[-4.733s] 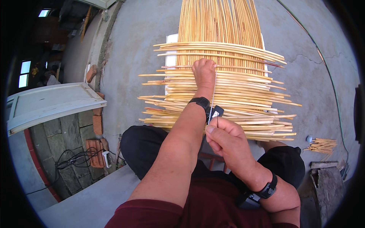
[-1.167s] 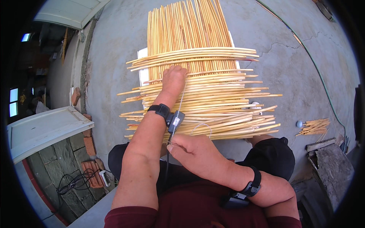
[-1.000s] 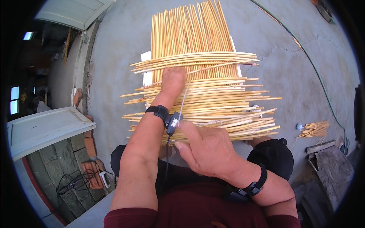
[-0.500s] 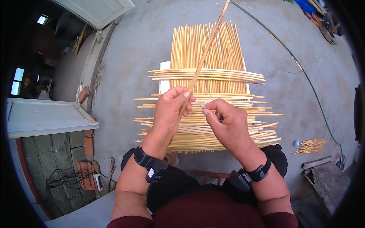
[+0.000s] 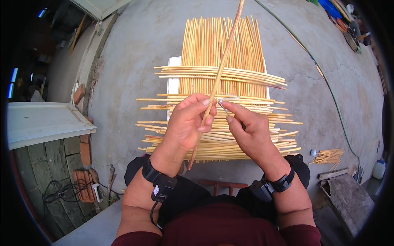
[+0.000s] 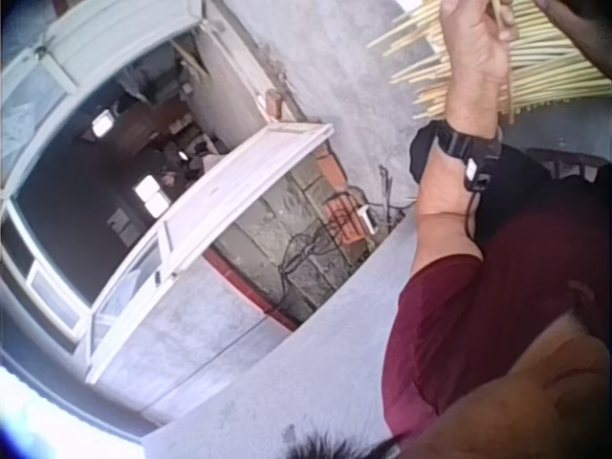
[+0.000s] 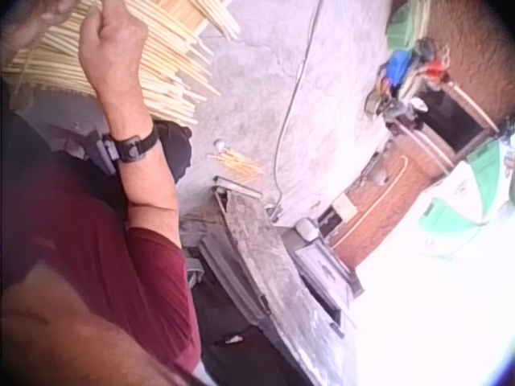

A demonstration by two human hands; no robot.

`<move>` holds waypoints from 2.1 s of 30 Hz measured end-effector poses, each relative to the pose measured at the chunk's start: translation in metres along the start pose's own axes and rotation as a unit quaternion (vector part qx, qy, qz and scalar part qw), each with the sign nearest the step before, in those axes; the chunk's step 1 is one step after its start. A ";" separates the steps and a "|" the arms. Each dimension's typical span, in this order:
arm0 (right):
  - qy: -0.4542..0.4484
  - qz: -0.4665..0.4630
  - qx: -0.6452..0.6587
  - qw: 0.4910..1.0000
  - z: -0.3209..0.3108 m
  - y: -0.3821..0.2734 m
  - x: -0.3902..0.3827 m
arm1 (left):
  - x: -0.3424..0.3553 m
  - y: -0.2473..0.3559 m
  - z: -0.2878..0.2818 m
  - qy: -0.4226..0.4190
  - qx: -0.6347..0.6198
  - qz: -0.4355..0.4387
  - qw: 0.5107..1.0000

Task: The person weaves together thin bamboo sticks by hand using a long white cord, threading the cord over and under the sticks and pulling it tight to secure the mat structure.

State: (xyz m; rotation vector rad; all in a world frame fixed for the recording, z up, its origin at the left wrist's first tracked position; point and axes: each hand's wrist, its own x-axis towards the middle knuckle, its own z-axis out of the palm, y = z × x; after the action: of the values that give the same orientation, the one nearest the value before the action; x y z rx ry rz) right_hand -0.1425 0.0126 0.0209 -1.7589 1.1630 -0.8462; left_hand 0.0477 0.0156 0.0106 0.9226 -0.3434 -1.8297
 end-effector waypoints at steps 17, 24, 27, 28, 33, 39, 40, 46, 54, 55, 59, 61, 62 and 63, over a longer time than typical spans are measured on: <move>-0.051 0.007 -0.013 0.999 -0.011 -0.003 -0.004 | 0.005 -0.007 0.002 -0.010 0.001 -0.004 1.000; -0.030 0.022 0.007 0.999 -0.007 -0.003 -0.008 | 0.005 -0.017 0.011 0.061 0.118 0.058 0.989; -0.028 0.047 0.023 0.998 -0.005 -0.001 -0.010 | 0.004 -0.019 0.014 0.077 0.154 0.072 0.982; -0.027 0.048 0.027 0.998 -0.004 0.000 -0.010 | 0.004 -0.019 0.015 0.079 0.163 0.074 0.981; -0.009 0.012 0.023 1.000 0.000 0.007 -0.008 | 0.005 -0.010 0.011 0.057 0.141 0.032 0.988; -0.001 -0.018 0.021 1.000 0.003 0.018 -0.006 | 0.007 -0.010 0.006 0.073 0.149 0.010 0.986; -0.006 -0.014 0.019 1.000 0.004 0.019 -0.006 | 0.007 -0.010 0.005 0.072 0.149 0.003 0.986; 0.016 -0.017 0.078 0.997 0.009 0.022 -0.008 | 0.008 -0.007 0.002 0.057 0.207 0.027 0.976; 0.031 0.058 0.119 0.991 0.011 0.022 -0.004 | 0.007 -0.007 0.013 0.065 0.258 0.053 0.963; 0.043 0.061 0.128 0.989 0.012 0.023 -0.001 | 0.007 -0.009 0.014 0.065 0.264 0.060 0.960; 0.031 0.202 0.209 0.956 0.013 0.022 0.010 | 0.008 -0.022 0.020 0.063 0.330 0.085 0.938; 0.005 0.229 0.213 0.950 0.007 0.021 0.015 | 0.009 -0.024 0.020 0.071 0.371 0.135 0.916; -0.010 0.230 0.220 0.948 0.002 0.020 0.018 | 0.009 -0.023 0.020 0.090 0.411 0.157 0.894; 0.050 0.156 0.081 0.983 -0.001 0.018 0.021 | 0.009 -0.020 0.019 0.109 0.449 0.179 0.869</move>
State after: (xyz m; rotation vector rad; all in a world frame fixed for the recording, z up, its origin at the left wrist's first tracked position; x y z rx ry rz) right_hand -0.1430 -0.0113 0.0071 -1.3715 1.3532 -0.8187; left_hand 0.0188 0.0137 0.0074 1.5483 -1.1969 -1.1599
